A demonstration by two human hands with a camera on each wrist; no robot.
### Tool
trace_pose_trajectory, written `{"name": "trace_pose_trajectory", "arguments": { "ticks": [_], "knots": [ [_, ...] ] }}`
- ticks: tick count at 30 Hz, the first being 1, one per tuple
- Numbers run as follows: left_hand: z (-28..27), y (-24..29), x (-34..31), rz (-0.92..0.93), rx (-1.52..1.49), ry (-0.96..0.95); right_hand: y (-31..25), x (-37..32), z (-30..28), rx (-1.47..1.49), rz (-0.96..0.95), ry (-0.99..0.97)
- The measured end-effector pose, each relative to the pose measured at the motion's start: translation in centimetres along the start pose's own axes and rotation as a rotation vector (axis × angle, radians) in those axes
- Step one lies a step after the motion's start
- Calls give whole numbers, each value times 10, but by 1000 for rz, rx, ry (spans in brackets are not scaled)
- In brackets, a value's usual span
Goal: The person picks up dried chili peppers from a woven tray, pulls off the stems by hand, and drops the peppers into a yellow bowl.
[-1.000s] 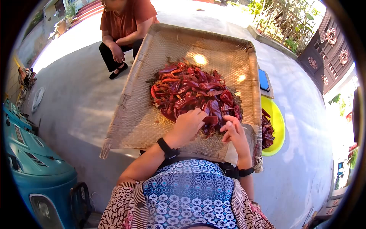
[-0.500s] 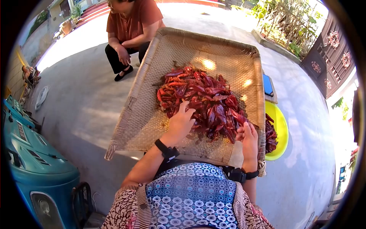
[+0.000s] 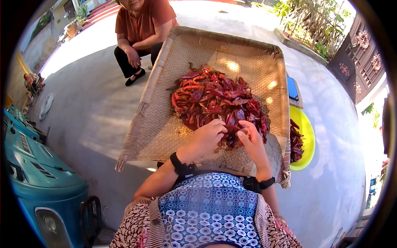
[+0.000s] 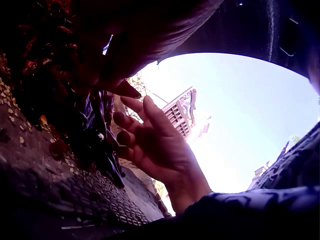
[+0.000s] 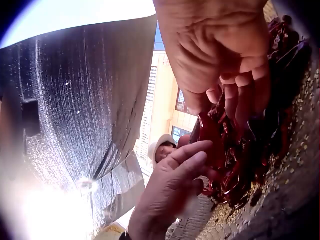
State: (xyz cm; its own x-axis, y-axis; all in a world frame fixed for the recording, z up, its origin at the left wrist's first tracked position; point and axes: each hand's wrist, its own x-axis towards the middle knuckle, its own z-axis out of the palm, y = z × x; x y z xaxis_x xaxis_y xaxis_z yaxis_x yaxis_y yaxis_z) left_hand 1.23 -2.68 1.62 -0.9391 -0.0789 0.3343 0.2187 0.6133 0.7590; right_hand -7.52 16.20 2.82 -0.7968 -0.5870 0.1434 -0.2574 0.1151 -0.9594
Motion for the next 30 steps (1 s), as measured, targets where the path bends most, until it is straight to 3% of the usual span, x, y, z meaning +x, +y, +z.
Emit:
{"name": "trace_pose_trajectory", "arguments": {
  "ticks": [3,7,9,11,13,16,20,23,30],
  "knots": [
    [3,-3,-1,23,-150,-132,18,1,6,50,77,-86],
    [-1,-4,-2,-64,-196,-125,24,-5,-2,111,156,-53],
    [-11,-7,-1,-155,-112,-48,21,-7,-18,170,216,71],
    [-20,-22,-4,-165,-10,180,28,-8,-38,283,246,226],
    [-29,-29,-7,-335,360,229,43,-9,-60,448,240,408],
    [-28,-44,-12,-475,570,169,59,-14,-91,776,220,553],
    [-22,-51,-8,-510,492,150,59,-13,-108,1190,187,701],
    [-18,-49,-3,-461,375,128,68,-14,-107,1169,209,523],
    [-3,-38,-6,-445,214,180,39,-8,-43,731,280,284]
  ]
}}
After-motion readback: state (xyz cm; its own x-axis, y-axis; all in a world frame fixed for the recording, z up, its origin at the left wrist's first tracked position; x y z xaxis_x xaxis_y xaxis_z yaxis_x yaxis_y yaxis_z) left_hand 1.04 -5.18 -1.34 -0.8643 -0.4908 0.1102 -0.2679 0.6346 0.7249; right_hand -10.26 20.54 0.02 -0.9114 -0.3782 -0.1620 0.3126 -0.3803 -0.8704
